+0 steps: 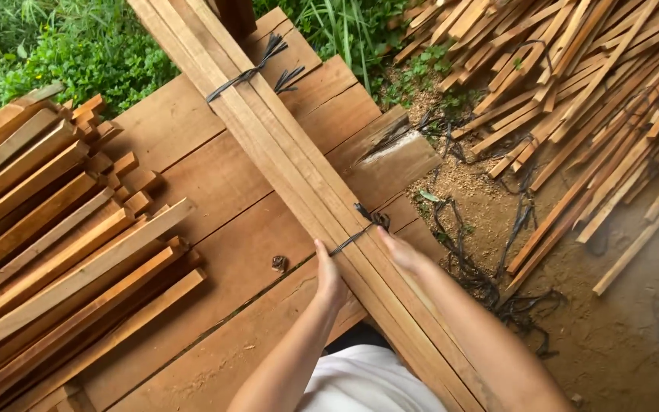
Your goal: The person ties a bundle of wooden planks with a black strap, then lifts the bundle and places it on a stack. They proceed to arrange and stack additional wooden planks on a wooden rack.
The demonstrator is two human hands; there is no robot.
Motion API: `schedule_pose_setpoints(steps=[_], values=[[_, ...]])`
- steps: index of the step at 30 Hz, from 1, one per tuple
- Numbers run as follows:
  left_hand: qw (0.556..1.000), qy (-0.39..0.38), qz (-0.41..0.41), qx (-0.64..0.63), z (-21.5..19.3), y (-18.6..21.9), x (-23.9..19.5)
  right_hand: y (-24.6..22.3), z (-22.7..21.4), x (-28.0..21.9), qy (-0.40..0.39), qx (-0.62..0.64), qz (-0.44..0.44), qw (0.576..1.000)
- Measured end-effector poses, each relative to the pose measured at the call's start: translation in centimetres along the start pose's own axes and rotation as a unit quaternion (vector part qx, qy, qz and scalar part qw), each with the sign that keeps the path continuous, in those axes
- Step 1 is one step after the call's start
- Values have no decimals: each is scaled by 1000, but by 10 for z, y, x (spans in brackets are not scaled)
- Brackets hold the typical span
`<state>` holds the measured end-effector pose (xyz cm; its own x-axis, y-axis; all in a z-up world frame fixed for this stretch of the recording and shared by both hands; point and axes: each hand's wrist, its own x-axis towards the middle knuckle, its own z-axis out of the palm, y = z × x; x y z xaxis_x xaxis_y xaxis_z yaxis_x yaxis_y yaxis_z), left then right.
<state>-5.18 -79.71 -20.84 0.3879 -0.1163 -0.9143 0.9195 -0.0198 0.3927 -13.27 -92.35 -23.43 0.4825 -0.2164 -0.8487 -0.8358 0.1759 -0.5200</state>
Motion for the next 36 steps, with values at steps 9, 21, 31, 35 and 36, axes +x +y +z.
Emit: schedule_pose_setpoints(steps=[9,21,31,35,36], values=[[998,-57,-26,9,-18,-7,11,65,-10,49,-38,46,-60,996],[978,-78,59,185,-38,-22,49,92,-6,80,102,-12,-24,994],[774,-23,478,415,-157,37,47,13,62,18,371,-216,-369,824],[720,8,581,379,-207,65,14,-20,138,-4,362,-231,-507,748],[687,18,632,360,-223,71,12,-28,159,-14,328,-223,-509,764]])
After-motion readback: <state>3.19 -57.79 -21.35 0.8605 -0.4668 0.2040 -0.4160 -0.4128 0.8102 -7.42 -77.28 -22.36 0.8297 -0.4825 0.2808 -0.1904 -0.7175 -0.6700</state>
